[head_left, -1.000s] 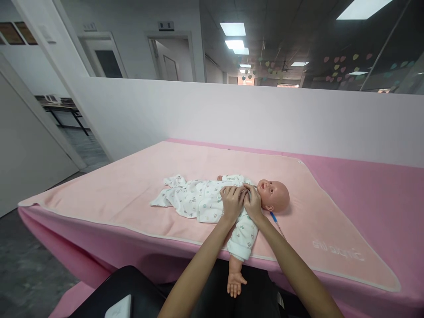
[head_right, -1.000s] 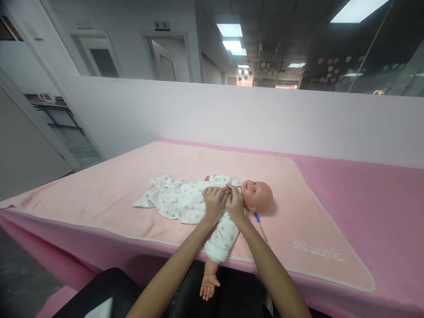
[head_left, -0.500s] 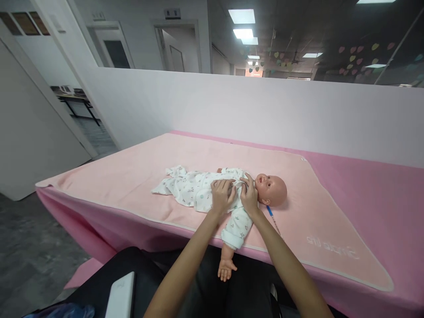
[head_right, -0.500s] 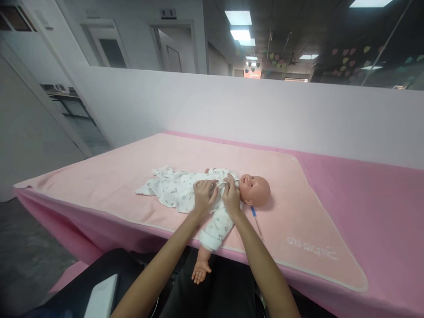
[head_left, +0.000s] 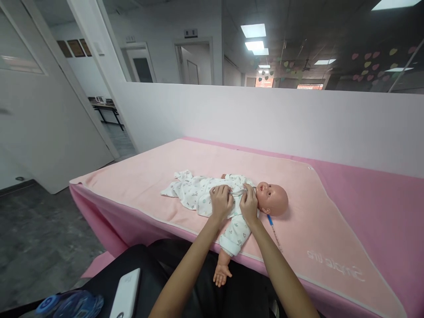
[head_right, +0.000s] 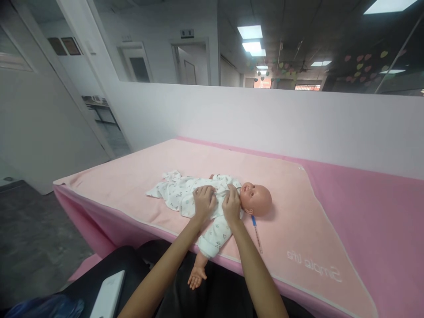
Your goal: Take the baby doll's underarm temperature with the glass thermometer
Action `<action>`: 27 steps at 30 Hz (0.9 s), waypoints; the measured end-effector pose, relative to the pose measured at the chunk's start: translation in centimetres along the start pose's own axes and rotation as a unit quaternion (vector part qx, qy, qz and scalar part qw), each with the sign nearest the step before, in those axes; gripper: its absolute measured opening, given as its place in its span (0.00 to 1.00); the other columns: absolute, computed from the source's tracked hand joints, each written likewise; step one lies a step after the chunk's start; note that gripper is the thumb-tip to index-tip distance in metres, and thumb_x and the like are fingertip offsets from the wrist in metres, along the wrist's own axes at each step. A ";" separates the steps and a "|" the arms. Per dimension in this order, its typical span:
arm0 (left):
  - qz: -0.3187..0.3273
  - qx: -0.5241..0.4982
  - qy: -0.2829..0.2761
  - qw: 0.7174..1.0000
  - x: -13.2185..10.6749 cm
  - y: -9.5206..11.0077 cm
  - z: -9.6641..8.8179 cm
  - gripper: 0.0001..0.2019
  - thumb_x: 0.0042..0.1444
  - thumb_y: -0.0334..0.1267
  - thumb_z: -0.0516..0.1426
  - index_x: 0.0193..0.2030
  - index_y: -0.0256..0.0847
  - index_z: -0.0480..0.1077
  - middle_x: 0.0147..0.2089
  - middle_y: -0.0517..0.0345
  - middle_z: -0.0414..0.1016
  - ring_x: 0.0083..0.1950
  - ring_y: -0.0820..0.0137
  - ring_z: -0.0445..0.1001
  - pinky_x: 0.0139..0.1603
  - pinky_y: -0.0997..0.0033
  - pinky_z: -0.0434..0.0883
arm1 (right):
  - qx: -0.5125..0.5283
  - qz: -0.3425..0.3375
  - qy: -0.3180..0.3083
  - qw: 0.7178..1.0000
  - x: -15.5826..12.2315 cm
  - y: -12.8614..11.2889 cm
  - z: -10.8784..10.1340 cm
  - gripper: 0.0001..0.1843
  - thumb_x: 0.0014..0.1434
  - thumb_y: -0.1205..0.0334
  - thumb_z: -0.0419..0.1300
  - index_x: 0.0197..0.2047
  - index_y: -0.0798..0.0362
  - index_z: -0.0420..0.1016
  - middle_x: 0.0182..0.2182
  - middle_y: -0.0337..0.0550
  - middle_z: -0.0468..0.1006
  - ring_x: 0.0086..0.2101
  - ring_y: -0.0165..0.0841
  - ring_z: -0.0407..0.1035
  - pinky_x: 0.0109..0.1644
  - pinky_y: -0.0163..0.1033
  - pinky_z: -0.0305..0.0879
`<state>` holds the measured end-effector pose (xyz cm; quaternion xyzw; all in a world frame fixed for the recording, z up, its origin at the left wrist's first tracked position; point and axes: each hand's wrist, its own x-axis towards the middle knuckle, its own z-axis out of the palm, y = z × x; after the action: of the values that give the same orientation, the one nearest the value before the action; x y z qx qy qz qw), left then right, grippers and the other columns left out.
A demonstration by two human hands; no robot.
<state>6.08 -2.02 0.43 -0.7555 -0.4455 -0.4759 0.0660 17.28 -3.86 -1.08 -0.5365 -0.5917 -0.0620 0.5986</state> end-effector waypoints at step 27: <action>-0.014 -0.052 0.003 0.999 -0.1 0.2 -0.2 0.05 0.51 0.30 0.49 0.31 0.42 0.64 0.33 0.56 0.71 0.38 0.65 0.66 0.44 0.62 0.59 | -0.083 -0.130 -0.058 0.986 0.3 -1.0 -0.5 0.10 0.60 0.66 0.47 0.34 0.52 0.69 0.33 0.44 0.74 0.37 0.34 0.65 0.47 0.43 0.59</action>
<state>6.12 -2.29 0.55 -0.7500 -0.4300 -0.5021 0.0212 17.02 -4.48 -0.13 -0.5055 -0.6831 -0.1570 0.5031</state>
